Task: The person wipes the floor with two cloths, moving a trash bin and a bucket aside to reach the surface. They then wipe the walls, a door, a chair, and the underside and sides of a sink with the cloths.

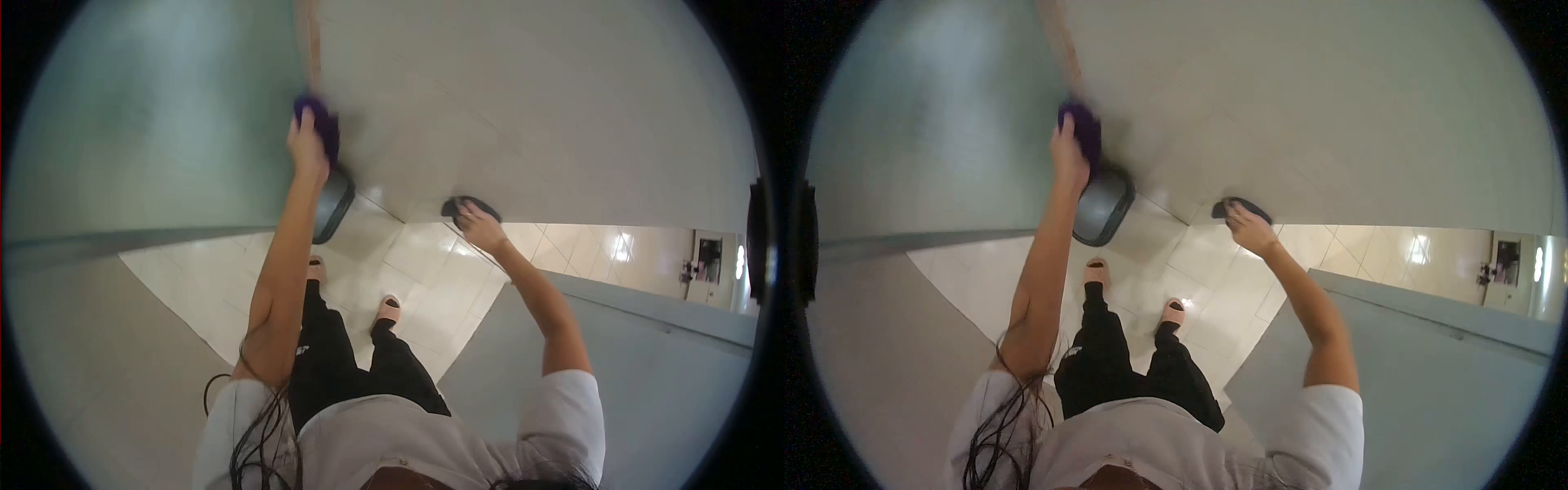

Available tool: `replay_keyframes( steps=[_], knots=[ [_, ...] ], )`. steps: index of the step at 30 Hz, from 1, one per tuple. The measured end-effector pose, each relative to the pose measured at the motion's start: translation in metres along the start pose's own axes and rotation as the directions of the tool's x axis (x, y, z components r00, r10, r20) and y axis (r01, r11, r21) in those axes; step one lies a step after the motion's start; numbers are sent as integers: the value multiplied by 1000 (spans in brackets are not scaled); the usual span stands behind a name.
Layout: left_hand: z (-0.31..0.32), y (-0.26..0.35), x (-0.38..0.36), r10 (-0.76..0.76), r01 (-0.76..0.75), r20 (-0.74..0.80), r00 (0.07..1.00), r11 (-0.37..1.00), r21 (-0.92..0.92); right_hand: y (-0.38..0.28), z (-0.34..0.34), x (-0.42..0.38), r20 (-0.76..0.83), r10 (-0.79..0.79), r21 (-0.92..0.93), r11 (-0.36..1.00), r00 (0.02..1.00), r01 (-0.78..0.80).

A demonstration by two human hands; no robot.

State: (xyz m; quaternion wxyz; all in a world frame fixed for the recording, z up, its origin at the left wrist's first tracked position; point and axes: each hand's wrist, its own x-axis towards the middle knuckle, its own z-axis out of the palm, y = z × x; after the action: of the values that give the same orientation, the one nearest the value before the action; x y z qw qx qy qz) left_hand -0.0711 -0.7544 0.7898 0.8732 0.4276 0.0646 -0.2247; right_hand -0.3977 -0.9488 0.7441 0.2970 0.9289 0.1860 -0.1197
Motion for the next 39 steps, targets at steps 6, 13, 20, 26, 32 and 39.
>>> replay_keyframes(
  steps=[6,13,20,26,32,39],
  knots=[
    [153,-73,-95,817,-742,48,574,495,453,0,-82,-114,-202,518,414,815,831,-407],
    [132,-196,-258,502,-929,795,341,310,203,-4,-51,-212,464,878,884,-449,-116,133],
    [77,-131,-283,255,-397,306,917,650,648,35,-74,-226,572,766,221,-487,292,845],
    [130,-20,-276,494,-617,395,775,454,643,149,-242,-163,-66,922,783,285,-382,552],
    [217,55,-279,643,-879,606,469,277,387,91,-152,-67,-14,761,940,231,-648,251],
    [347,81,-340,825,-994,565,-24,43,-104,20,-92,-40,220,756,969,-95,-616,230]
  ],
)
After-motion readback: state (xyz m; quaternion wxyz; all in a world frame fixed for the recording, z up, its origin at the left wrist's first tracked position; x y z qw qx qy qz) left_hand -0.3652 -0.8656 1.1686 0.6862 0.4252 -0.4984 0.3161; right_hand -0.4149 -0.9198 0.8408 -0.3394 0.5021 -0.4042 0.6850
